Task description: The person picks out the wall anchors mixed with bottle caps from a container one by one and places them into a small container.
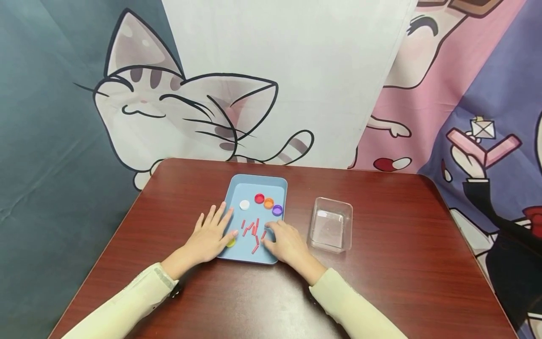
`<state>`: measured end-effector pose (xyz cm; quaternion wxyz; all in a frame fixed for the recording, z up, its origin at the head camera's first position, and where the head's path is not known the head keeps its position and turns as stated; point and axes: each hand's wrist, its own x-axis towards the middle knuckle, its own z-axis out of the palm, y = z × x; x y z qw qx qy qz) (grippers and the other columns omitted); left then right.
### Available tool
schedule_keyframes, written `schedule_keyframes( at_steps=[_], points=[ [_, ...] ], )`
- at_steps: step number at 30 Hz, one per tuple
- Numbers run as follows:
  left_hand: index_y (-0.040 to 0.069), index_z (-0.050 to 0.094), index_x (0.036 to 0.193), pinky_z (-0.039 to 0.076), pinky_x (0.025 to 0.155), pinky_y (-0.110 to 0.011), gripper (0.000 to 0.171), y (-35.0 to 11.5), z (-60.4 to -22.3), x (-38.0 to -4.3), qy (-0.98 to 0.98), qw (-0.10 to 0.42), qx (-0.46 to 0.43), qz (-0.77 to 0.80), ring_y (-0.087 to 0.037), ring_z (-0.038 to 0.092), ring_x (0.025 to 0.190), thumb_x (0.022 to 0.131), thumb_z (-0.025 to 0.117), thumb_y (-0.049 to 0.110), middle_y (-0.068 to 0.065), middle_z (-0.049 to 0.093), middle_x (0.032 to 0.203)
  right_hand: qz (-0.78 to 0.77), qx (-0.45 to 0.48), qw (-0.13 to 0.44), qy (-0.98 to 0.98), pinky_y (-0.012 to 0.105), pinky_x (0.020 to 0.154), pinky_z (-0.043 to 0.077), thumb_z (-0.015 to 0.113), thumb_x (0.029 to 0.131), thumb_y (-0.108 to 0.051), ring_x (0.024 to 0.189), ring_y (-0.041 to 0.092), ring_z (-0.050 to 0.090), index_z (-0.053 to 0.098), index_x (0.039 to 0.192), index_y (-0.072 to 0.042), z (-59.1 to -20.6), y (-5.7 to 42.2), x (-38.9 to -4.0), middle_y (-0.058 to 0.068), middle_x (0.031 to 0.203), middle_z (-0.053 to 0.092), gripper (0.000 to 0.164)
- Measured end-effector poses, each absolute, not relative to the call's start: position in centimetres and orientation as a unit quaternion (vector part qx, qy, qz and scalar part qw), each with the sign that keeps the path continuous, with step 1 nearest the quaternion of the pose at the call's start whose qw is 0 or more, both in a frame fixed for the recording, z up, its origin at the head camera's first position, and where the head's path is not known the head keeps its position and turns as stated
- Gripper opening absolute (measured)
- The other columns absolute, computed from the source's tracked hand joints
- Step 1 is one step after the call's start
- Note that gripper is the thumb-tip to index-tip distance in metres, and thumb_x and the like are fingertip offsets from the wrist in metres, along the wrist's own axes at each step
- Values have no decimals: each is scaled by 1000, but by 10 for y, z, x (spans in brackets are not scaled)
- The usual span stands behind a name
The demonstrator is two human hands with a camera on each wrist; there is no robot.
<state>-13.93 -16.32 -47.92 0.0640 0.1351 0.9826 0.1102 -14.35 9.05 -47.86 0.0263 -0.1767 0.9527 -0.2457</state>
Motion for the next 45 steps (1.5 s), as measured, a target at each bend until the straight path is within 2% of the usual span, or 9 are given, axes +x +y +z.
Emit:
schedule_keyframes(
  at_steps=[16,29,36,45],
  points=[
    [15,21,163,12,119,-67,76,-161,-478,-139,983,58,135,110,-43,9,154,104,40,58,-13,7,170,-215,-178,23,960,36,70,49,82,84,-37,75,13,56,73,110,-17,-485,86,-151,-6,81,59,34],
    [14,25,162,13,118,-68,74,-160,-480,-137,983,49,133,117,-44,11,154,104,41,57,-15,10,170,-199,-170,42,964,37,63,47,83,83,-39,69,17,55,71,105,-19,-484,83,-155,-6,74,56,32],
    [14,23,163,11,119,-67,75,-160,-479,-137,983,57,127,116,-43,9,154,104,41,58,-14,7,170,-196,-163,51,965,35,59,45,83,82,-41,65,16,53,70,102,-21,-484,82,-159,-7,71,53,31],
    [14,23,163,9,119,-67,75,-160,-479,-137,983,61,129,115,-41,8,155,104,40,57,-15,6,170,-193,-162,47,967,37,59,45,82,83,-40,65,18,54,70,100,-22,-484,80,-160,-7,67,52,27]
  ],
)
